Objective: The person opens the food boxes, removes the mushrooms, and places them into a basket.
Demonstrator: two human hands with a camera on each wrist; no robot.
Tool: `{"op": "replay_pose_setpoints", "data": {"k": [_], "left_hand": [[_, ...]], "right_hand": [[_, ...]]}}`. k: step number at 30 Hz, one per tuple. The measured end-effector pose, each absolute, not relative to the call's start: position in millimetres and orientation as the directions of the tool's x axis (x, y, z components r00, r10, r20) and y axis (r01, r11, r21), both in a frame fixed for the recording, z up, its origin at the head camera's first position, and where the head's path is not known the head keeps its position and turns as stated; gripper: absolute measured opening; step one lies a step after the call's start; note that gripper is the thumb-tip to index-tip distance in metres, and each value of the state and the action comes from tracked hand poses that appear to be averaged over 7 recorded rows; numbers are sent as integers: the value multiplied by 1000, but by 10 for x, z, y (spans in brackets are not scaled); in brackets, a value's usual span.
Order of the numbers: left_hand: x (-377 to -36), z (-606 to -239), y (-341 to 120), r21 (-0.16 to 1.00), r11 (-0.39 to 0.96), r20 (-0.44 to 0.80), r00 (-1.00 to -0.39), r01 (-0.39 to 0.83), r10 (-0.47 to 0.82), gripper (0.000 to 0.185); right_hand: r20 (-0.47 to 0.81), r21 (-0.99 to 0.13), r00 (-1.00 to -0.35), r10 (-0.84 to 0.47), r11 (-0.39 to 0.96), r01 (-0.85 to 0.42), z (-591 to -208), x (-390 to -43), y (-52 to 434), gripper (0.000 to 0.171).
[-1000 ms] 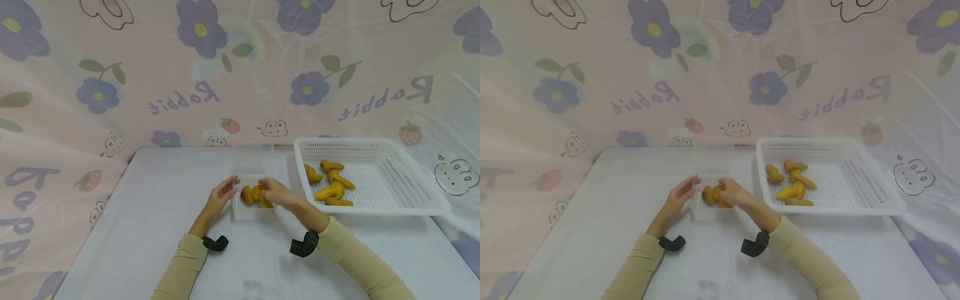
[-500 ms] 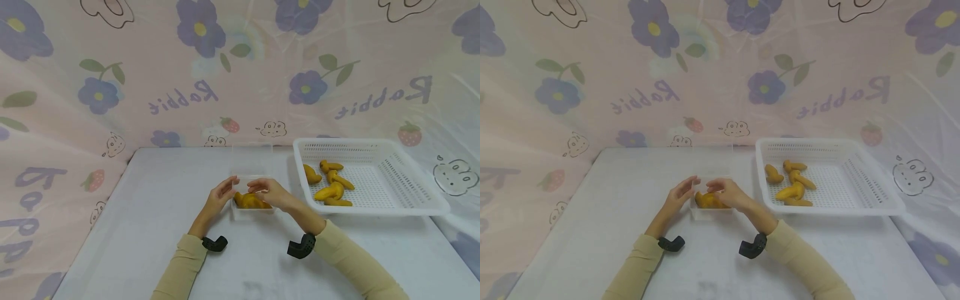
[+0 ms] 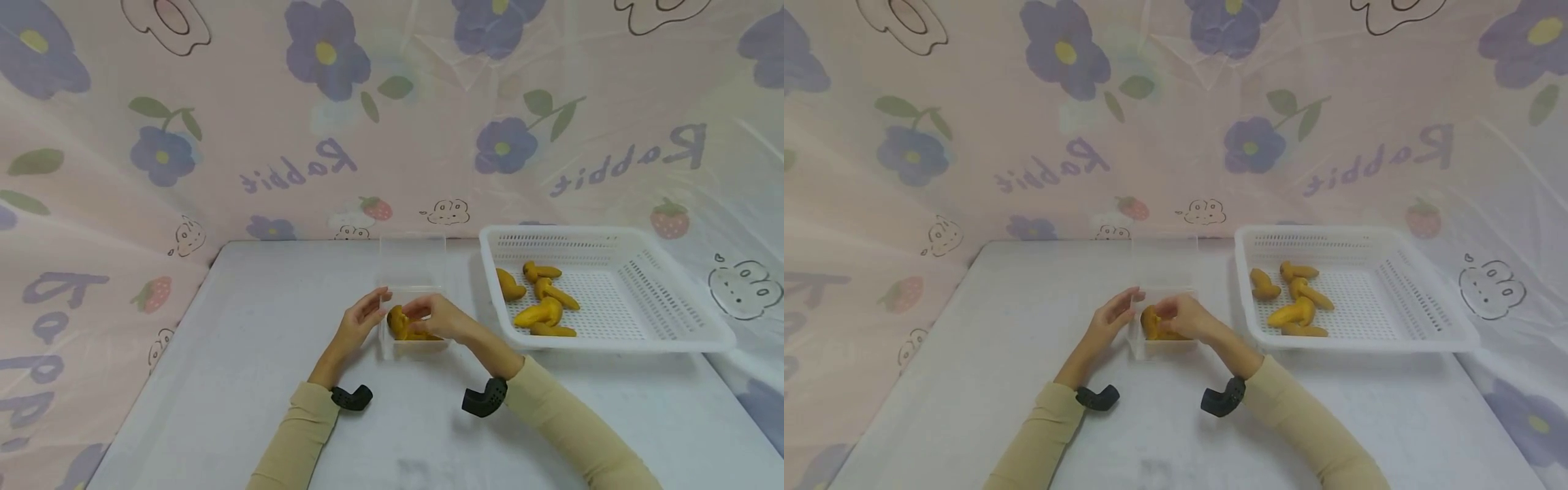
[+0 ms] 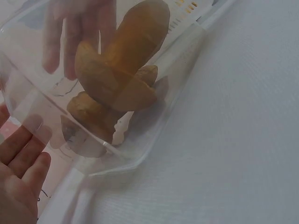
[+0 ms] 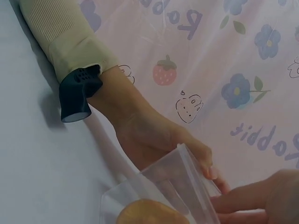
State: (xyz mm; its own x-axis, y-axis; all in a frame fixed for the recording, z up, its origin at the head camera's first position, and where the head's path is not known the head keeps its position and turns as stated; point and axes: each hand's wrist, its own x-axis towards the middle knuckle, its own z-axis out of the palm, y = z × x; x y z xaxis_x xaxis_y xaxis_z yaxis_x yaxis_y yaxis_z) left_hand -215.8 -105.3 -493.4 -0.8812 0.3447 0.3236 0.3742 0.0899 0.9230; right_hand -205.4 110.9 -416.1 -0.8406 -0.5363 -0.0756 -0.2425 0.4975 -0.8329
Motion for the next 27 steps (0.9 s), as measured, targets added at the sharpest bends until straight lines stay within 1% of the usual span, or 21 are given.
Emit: {"op": "replay_pose_setpoints", "data": {"k": [4, 9, 15, 24, 27], "left_hand": [[-2155, -4928, -1050, 925, 84, 323, -882, 371, 343, 46], [-2144, -4914, -1046, 936, 65, 303, -887, 346, 349, 47], [-2152, -4923, -1052, 935, 71, 303, -887, 347, 348, 47], [-2167, -4948, -1054, 928, 60, 324, -878, 367, 352, 47], [-2167, -4946, -1049, 922, 60, 339, -874, 382, 347, 46]], "right_hand": [[-104, -806, -820, -562, 531, -261, -4160, -2080, 1087, 35], [-162, -769, -827, -539, 594, -236, -4178, -2094, 1051, 33], [-201, -758, -830, -521, 619, -205, -4182, -2094, 1017, 29], [-199, -721, -843, -500, 658, -220, -4206, -2091, 991, 25], [-180, -698, -845, -504, 670, -251, -4215, -2088, 987, 24]]}}
